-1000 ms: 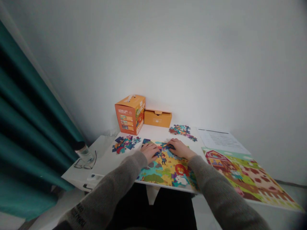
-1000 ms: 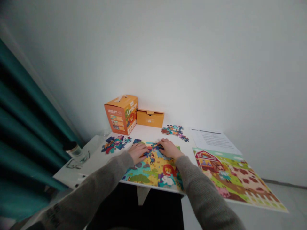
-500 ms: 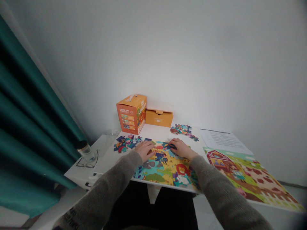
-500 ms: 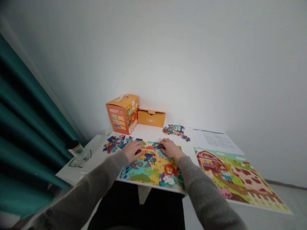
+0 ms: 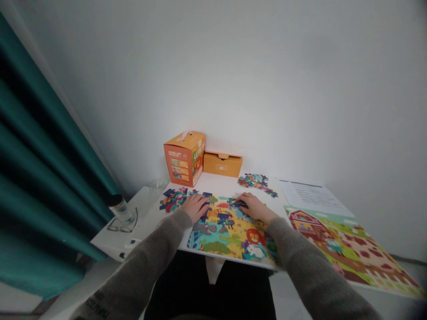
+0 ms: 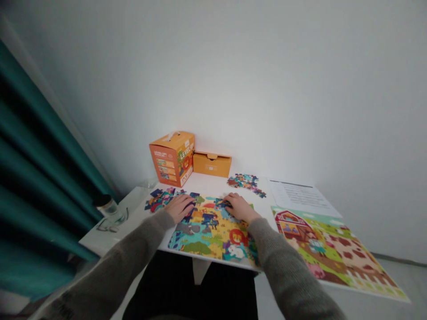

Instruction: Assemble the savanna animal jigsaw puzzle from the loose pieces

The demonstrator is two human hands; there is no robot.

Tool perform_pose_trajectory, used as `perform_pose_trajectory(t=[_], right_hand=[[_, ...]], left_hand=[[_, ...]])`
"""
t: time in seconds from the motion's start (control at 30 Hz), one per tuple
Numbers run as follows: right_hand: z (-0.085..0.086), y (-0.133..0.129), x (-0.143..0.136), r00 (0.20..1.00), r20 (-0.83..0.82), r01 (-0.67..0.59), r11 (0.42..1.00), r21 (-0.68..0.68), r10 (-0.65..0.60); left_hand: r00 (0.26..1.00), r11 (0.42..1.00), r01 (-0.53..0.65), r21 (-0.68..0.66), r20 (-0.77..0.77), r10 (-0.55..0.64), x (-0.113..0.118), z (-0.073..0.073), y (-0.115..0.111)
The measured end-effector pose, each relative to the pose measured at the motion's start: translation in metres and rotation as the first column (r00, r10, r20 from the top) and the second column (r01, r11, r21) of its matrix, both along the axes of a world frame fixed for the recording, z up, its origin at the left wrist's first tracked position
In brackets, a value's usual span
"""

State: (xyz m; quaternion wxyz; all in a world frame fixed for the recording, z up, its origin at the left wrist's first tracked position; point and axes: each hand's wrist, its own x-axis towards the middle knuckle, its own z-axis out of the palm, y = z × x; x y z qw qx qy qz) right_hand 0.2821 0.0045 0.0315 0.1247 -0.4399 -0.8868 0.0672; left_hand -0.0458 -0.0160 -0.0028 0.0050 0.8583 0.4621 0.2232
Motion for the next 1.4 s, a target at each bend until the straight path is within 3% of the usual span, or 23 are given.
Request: perform_pose_trajectory(t=[0.23,0.37,0.6,0.77,0.83,1.0,1.4], right_hand=[[0.004,-0.001,0.005,1.000,-0.001,0.021,1.000,-0.005,-0.021],[0.014,-0.015,-0.010,0.998,-0.041,0.047,0.996,0.076,-0.044],[0.020,-0.051,-0.055,0.987,0.021,-0.159,0.986,0.044,0.159],[0.015,-0.059,-0.065,0.981,0.026,-0.193,0.981,-0.032,0.194],[0.015,-0.059,-0.065,0.981,0.024,-0.192,0.980,-0.044,0.193],[0.016,-0.061,-0.063,0.978,0.026,-0.203,0.977,-0.062,0.205],[0.011,-0.053,-0.063,0.982,-0.013,-0.191,0.980,-0.054,0.191]], left_hand=[[0.998,1.000,0.026,0.001,0.060,-0.026,-0.003,-0.001,0.002],[0.995,1.000,0.031,0.000,0.091,-0.031,-0.004,-0.005,0.004],[0.987,0.998,0.020,0.063,0.156,-0.029,-0.004,-0.015,0.004],[0.980,0.997,0.038,0.072,0.192,-0.051,-0.005,-0.013,0.003],[0.958,0.991,-0.023,0.128,0.286,-0.015,-0.009,-0.010,0.004],[0.820,0.924,-0.325,0.204,0.548,0.168,-0.023,0.000,0.008],[0.886,0.958,-0.245,0.146,0.436,0.160,-0.020,-0.007,0.008]])
